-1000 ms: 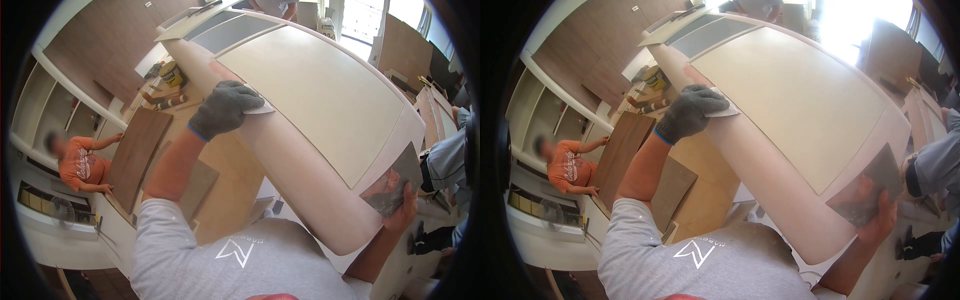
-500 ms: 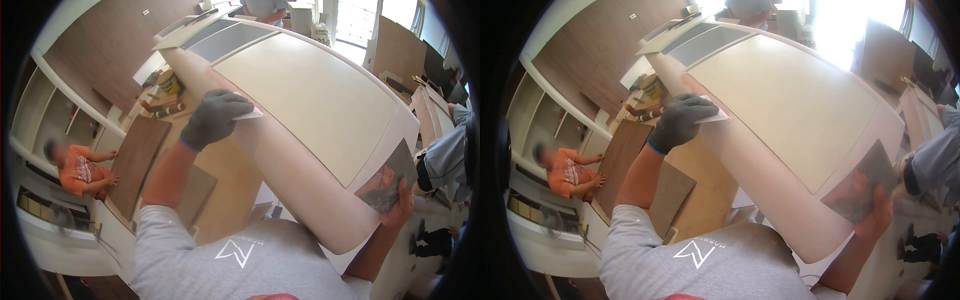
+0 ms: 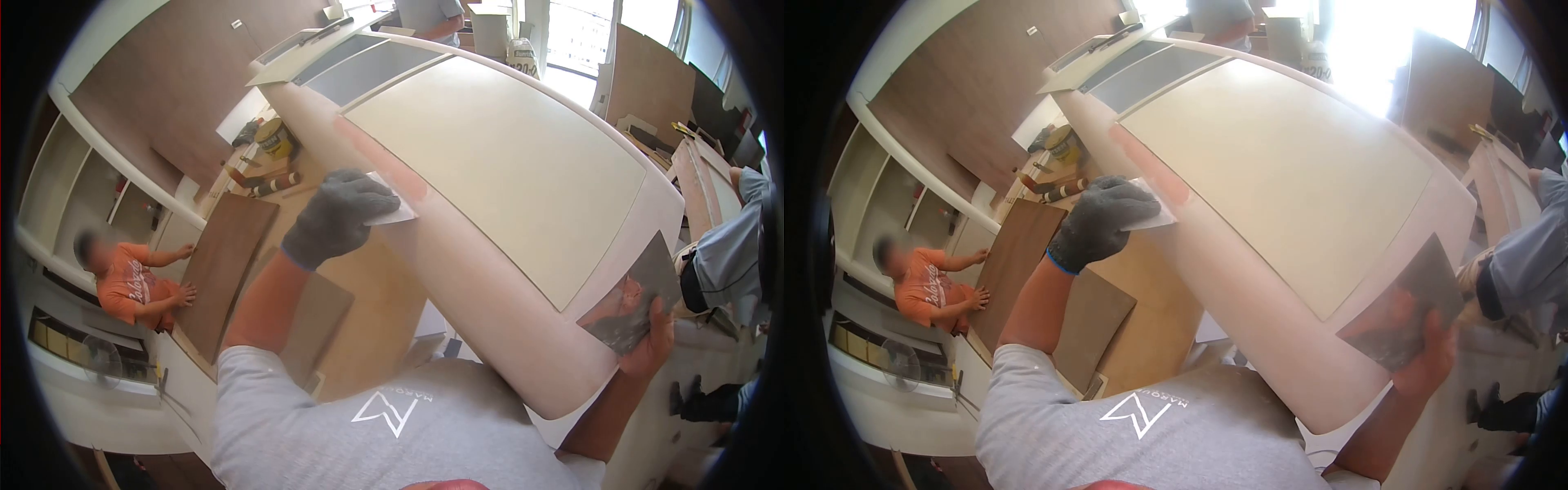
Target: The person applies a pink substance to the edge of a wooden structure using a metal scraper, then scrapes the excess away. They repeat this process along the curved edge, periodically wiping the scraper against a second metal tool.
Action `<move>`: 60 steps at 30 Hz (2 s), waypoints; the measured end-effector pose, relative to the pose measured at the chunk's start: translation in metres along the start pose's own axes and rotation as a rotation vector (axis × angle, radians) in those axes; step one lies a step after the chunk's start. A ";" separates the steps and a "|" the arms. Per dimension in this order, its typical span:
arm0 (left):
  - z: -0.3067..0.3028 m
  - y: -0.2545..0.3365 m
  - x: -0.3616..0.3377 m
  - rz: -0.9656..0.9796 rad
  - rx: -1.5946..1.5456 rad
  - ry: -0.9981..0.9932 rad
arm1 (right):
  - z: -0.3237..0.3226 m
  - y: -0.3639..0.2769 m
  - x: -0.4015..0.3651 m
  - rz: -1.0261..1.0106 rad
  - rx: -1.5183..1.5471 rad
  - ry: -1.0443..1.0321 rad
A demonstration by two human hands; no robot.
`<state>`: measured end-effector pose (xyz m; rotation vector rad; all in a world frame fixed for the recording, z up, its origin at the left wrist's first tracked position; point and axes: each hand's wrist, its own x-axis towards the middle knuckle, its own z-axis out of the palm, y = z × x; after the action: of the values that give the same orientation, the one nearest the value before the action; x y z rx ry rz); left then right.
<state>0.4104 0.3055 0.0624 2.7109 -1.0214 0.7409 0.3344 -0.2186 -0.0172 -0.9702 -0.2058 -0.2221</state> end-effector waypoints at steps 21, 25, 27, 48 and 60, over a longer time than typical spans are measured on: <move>-0.004 -0.031 -0.029 -0.233 -0.030 0.102 | 0.003 -0.006 0.005 0.109 0.027 -0.058; -0.003 -0.031 -0.020 -0.217 0.019 0.262 | 0.013 -0.009 0.002 0.119 -0.174 0.079; 0.000 -0.046 -0.013 -0.194 0.090 0.232 | 0.016 -0.009 0.003 0.114 -0.253 0.079; 0.018 -0.080 0.029 -0.152 -0.041 0.043 | 0.011 -0.003 0.005 0.047 -0.109 0.058; -0.008 -0.040 -0.018 -0.190 0.005 0.102 | 0.018 -0.012 0.006 0.130 -0.077 -0.034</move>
<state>0.4216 0.3483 0.0619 2.6944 -0.7286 0.8363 0.3353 -0.2101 0.0037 -1.0602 -0.1654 -0.0948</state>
